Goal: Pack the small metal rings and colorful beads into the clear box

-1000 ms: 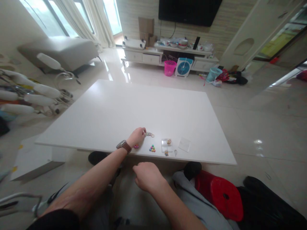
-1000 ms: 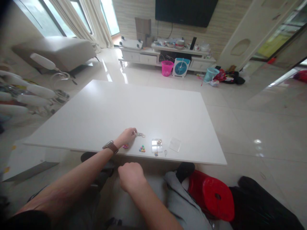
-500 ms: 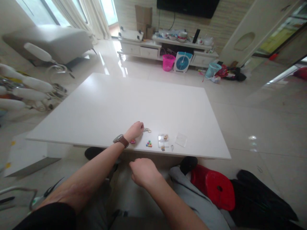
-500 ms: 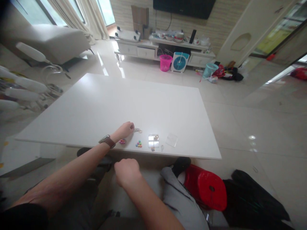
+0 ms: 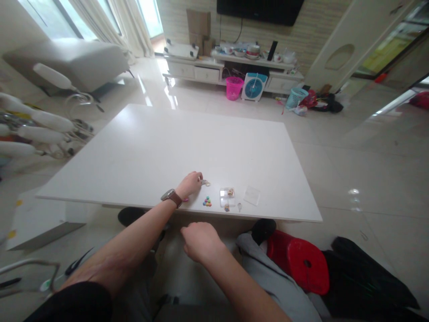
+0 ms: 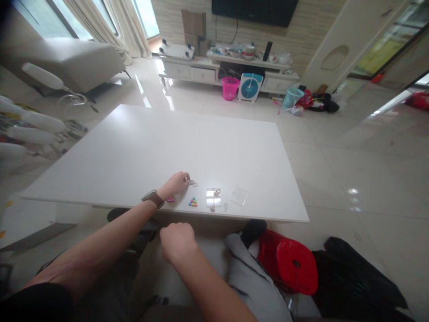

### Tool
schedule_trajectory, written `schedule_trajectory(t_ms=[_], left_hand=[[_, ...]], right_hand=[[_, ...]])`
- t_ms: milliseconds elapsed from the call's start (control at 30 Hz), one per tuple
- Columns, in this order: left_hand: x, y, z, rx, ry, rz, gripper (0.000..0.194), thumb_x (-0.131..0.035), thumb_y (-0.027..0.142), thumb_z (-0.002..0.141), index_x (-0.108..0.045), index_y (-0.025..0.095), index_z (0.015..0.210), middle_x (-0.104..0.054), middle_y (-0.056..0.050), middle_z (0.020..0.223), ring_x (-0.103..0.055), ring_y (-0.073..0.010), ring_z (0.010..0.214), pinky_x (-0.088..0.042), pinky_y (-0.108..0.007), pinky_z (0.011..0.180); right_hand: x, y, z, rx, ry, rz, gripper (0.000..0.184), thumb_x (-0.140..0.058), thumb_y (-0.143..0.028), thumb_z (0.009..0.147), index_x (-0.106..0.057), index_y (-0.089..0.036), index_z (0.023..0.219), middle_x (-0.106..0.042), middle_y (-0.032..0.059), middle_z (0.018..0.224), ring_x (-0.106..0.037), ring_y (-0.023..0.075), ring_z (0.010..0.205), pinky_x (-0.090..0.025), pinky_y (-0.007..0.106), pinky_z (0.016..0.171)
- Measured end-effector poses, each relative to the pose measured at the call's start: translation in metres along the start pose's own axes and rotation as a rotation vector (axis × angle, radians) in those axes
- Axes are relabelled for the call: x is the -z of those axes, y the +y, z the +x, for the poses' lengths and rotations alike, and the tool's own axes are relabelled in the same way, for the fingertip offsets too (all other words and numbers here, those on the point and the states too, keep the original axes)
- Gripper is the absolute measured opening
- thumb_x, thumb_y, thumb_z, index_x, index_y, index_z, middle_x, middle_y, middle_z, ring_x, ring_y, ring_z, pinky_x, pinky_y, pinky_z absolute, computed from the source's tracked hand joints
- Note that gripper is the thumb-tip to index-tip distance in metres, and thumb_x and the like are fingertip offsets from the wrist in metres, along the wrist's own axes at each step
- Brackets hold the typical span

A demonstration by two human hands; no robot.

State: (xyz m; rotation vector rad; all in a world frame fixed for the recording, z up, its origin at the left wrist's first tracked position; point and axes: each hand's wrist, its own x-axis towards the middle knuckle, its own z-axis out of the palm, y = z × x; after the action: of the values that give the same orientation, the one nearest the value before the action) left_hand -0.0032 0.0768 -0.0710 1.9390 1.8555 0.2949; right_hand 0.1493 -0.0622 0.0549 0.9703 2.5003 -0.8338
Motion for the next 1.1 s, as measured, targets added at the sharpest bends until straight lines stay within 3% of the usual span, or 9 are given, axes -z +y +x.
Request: schedule_trajectory(t_ms=[200,700,1100], left_hand=[[0.003,0.002,-0.001,0.007,-0.010,0.025,0.012,-0.057,0.012,0.082,-0.068,0.015,0.084,-0.067,-0.011,0.093,-0.063,-0.0210,0.086,-0.047,-0.029,0.080],[0.036,0.027,-0.013,-0.020,0.061,-0.128,0.018,-0.058,0.014,0.078,-0.069,0.015,0.091,-0.071,-0.004,0.080,-0.061,-0.0164,0.070,-0.043,-0.027,0.065],[0.048,0.051,-0.023,-0.095,0.010,-0.305,0.020,-0.058,0.021,0.081,-0.075,0.013,0.088,-0.072,-0.005,0.076,-0.062,-0.0150,0.069,-0.041,-0.025,0.063]], right_hand=[[0.000,-0.001,0.000,0.001,-0.006,-0.004,0.023,-0.062,-0.018,0.089,-0.073,-0.014,0.108,-0.075,0.0168,0.106,-0.074,0.0305,0.097,-0.060,0.041,0.081],[-0.001,-0.002,0.005,-0.008,-0.013,-0.010,0.024,-0.059,-0.017,0.090,-0.073,-0.014,0.110,-0.075,0.0171,0.107,-0.073,0.0313,0.099,-0.059,0.041,0.080],[-0.010,-0.001,0.010,0.000,-0.011,-0.031,0.024,-0.058,-0.020,0.091,-0.072,-0.015,0.109,-0.076,0.0149,0.106,-0.073,0.0295,0.098,-0.060,0.040,0.081]])
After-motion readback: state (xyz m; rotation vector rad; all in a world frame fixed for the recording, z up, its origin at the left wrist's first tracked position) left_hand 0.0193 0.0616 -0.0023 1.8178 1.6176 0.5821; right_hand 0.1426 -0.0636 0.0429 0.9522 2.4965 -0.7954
